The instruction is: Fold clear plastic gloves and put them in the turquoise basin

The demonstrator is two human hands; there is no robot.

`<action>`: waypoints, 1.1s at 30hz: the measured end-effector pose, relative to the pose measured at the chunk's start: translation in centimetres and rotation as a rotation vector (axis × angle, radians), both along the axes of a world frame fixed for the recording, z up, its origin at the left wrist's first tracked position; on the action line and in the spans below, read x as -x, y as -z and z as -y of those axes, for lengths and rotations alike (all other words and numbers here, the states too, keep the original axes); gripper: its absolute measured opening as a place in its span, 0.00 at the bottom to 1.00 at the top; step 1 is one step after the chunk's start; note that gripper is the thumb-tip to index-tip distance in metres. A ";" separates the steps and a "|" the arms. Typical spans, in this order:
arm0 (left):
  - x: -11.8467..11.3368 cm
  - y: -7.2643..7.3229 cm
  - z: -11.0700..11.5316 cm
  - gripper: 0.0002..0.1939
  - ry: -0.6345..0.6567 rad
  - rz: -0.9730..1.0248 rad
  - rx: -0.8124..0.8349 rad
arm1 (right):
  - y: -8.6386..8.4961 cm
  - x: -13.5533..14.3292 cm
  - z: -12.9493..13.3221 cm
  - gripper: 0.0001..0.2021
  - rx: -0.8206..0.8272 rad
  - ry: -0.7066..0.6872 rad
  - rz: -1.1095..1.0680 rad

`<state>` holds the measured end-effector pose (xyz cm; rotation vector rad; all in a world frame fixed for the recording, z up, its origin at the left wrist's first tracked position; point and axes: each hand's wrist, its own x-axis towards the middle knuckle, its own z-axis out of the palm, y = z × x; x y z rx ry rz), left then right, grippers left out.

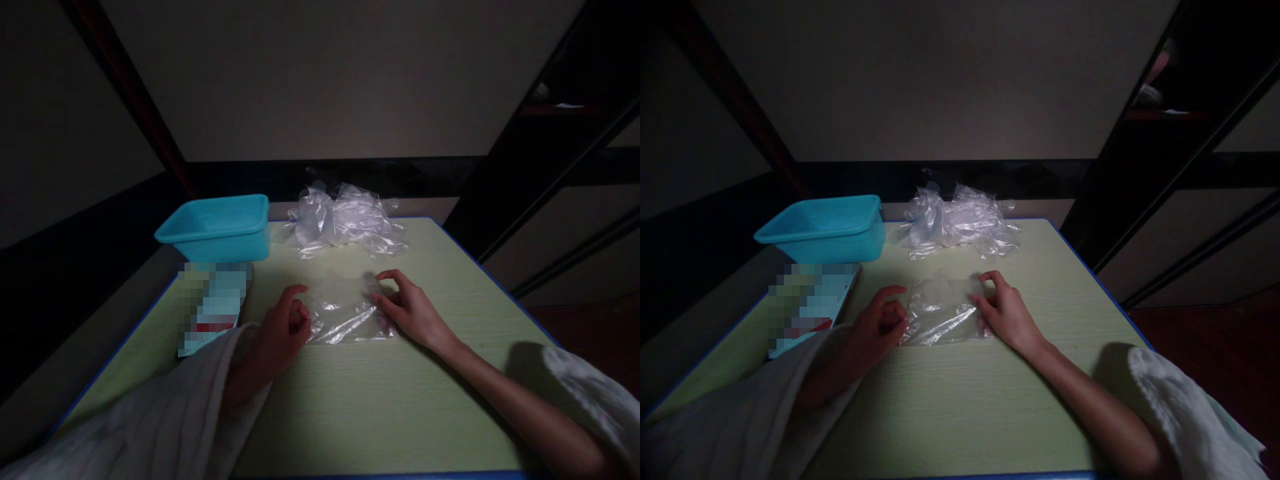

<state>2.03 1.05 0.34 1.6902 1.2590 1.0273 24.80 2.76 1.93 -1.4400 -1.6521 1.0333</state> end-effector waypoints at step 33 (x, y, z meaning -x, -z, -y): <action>-0.2 -0.2 0.2 0.22 -0.071 0.076 0.058 | 0.2 -0.3 0.5 0.16 -0.239 -0.096 0.227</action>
